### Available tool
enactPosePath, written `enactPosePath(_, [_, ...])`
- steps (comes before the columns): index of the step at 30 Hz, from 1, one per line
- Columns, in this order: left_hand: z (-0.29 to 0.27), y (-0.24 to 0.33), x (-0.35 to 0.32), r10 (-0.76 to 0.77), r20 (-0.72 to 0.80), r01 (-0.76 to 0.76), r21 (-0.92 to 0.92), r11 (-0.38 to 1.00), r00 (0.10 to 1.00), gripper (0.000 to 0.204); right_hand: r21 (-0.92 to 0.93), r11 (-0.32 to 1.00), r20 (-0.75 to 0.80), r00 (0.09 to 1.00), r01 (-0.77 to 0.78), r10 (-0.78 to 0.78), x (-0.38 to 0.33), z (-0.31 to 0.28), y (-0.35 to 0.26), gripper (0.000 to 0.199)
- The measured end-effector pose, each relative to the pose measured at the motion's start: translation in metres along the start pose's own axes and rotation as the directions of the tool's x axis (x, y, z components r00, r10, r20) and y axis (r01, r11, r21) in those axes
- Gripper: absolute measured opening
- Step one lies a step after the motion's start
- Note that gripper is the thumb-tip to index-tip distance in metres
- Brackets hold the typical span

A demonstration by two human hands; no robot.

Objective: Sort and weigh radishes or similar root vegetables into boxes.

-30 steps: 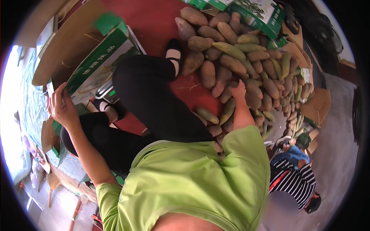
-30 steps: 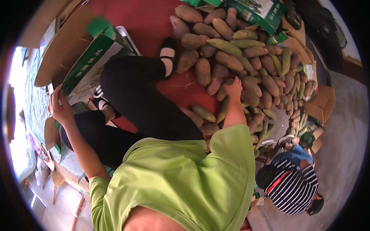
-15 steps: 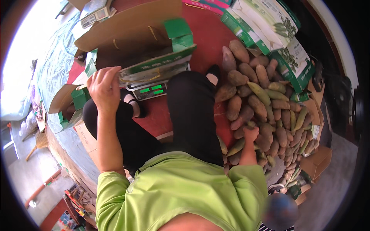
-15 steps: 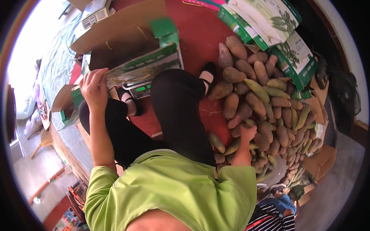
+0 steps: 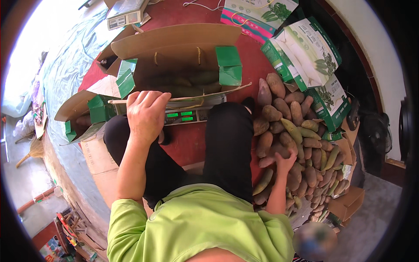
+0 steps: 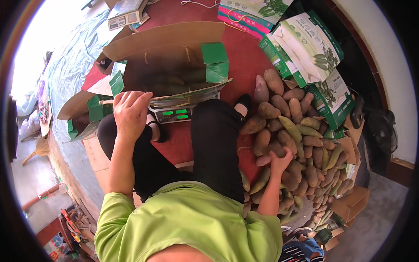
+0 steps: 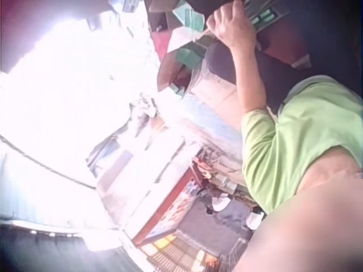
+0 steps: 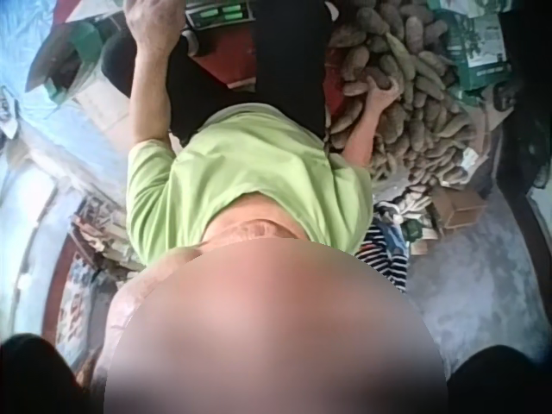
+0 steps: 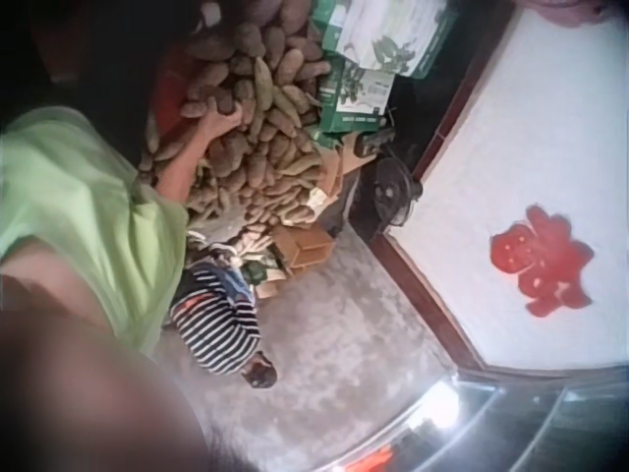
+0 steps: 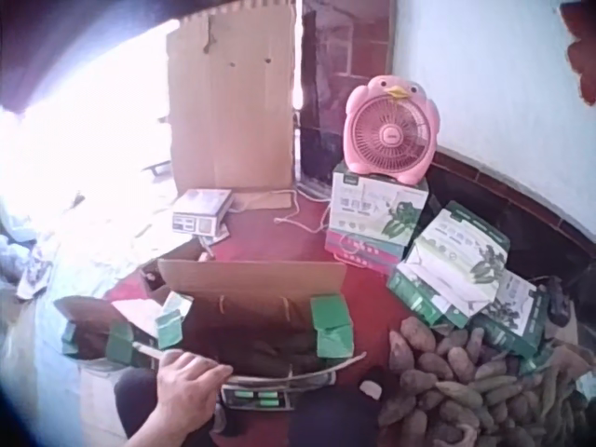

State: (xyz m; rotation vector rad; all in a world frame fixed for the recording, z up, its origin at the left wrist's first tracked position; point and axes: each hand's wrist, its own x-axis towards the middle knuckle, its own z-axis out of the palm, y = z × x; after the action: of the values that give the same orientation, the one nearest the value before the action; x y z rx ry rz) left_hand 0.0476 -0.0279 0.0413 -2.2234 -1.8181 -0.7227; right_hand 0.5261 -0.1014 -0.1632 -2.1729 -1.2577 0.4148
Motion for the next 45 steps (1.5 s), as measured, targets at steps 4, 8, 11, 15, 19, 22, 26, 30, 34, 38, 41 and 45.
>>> enactPosePath(4, [-0.002,-0.003,0.000,0.000,-0.021,0.000,-0.029,1.000,1.000,0.014,0.315,0.941,-0.026,0.993,0.121,-0.119,0.038,-0.020,-0.126,0.056])
enactPosePath(8, [0.003,-0.004,0.003,0.008,-0.018,-0.009,-0.057,0.998,1.000,0.014,0.505,0.793,-0.097,0.936,0.340,-0.339,0.054,-0.042,-0.240,0.055])
enactPosePath(11, [0.005,-0.004,0.002,0.011,-0.054,-0.013,-0.033,0.999,0.998,0.013,0.582,0.673,-0.130,0.870,0.455,-0.476,0.058,-0.038,-0.301,0.056])
enactPosePath(15, [0.005,-0.005,0.004,0.014,-0.055,-0.015,-0.007,1.000,0.998,0.014,0.704,0.535,-0.048,0.783,0.467,-0.621,0.051,-0.005,-0.362,0.051])
enactPosePath(19, [0.009,-0.008,0.004,0.014,-0.015,-0.014,-0.005,1.000,1.000,0.015,0.622,0.443,-0.167,0.663,0.645,-0.730,0.040,0.046,-0.398,0.050])
enactPosePath(22, [0.007,-0.005,0.004,-0.008,0.009,0.008,0.050,0.999,1.000,0.011,0.556,0.429,-0.278,0.645,0.712,-0.712,0.035,0.081,-0.400,0.039])
enactPosePath(26, [0.010,-0.004,0.003,-0.013,0.022,0.013,0.024,1.000,1.000,0.012,0.648,0.442,-0.273,0.731,0.620,-0.625,0.031,0.059,-0.376,0.026])
enactPosePath(30, [0.014,-0.004,0.003,0.009,0.005,-0.009,0.045,0.999,1.000,0.012,0.751,0.466,-0.258,0.858,0.468,-0.445,0.026,0.050,-0.312,0.013])
enactPosePath(34, [0.017,-0.005,0.002,-0.011,0.005,0.011,0.068,0.998,1.000,0.013,0.737,0.648,-0.024,0.965,0.193,-0.261,0.011,0.057,-0.223,0.015])
enactPosePath(38, [0.020,-0.006,0.002,-0.014,0.001,0.014,0.084,0.996,1.000,0.014,0.591,0.802,0.207,0.977,-0.081,-0.054,-0.009,0.074,-0.113,0.015])
enactPosePath(41, [0.021,-0.009,0.002,0.004,-0.012,-0.004,0.053,0.999,1.000,0.014,0.401,0.886,0.306,0.945,-0.235,0.112,-0.041,0.090,-0.039,0.017])
enactPosePath(45, [0.024,-0.008,0.003,0.007,-0.038,-0.007,0.012,1.000,0.999,0.014,0.213,0.915,0.493,0.846,-0.342,0.201,-0.098,0.108,0.036,0.021])
